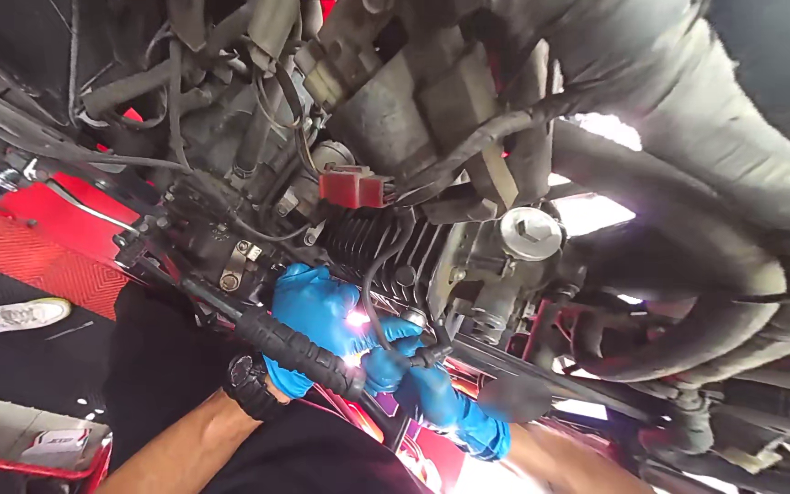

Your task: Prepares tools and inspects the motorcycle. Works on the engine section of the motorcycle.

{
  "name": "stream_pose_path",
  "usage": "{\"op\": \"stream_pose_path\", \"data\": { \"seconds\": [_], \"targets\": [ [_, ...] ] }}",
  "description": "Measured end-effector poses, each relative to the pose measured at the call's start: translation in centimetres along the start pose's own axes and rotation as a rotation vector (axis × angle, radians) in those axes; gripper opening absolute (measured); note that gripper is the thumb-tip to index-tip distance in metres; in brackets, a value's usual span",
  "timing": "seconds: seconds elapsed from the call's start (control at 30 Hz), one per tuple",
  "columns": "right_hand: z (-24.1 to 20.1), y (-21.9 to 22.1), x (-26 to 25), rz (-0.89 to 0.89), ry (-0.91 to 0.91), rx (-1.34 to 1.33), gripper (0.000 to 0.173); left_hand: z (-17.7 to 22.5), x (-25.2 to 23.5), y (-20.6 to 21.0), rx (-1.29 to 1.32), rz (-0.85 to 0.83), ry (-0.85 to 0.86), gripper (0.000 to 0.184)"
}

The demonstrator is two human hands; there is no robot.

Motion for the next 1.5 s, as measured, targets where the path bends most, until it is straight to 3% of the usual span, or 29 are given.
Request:
{"op": "stream_pose_path", "data": {
  "seconds": [0.43,0.6,0.7,0.83,0.9,1.03,1.2,1.37,1.5],
  "targets": [
    [0.3,0.0,0.2,0.008,-0.018,0.003,0.034,0.1,0.3,0.0,-0.006,-0.01,-0.013,0.063],
    [0.9,1.3,0.1,0.15,-0.067,-0.032,0.033,0.4,-0.1,0.1,-0.031,0.062,0.003,0.066],
    [0.8,2.0,0.3,0.195,-0.078,-0.017,0.038,0.0,0.6,0.1,-0.015,0.013,-0.021,0.063],
    [1.0,1.4,0.5,0.195,-0.227,0.181,0.044,-3.2,1.9,2.6,0.034,0.112,0.056,0.053],
    [1.5,1.2,0.6,0.184,-0.314,0.213,0.035,-0.9,0.7,0.6,0.04,0.022,0.002,0.055],
    [2.6,2.0,-0.4,0.308,-0.484,0.318,0.019,0.8,1.5,-1.3,0.161,0.099,-0.003,0.036],
    [2.4,2.0,-0.3,0.314,-0.427,0.438,0.022,0.3,6.4,-4.2,0.273,0.119,0.044,0.029],
    [3.5,3.2,2.5,0.269,-0.123,0.9,0.023,-2.7,14.0,-7.9,0.353,-0.041,-0.115,0.027],
    [7.8,5.5,5.8,0.056,-0.091,0.836,0.025,-6.2,21.3,-12.2,0.362,-0.047,-0.276,0.028]
  ]
}}
Point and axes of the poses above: each hand's wrist, its own x-axis away from the middle knuckle, its own y-axis out of the palm, z = x × y, the point moved 1 cm from there along -x, towards the middle knuckle, and after that the axes turned 3 degrees about z, right-handed, at the moved point
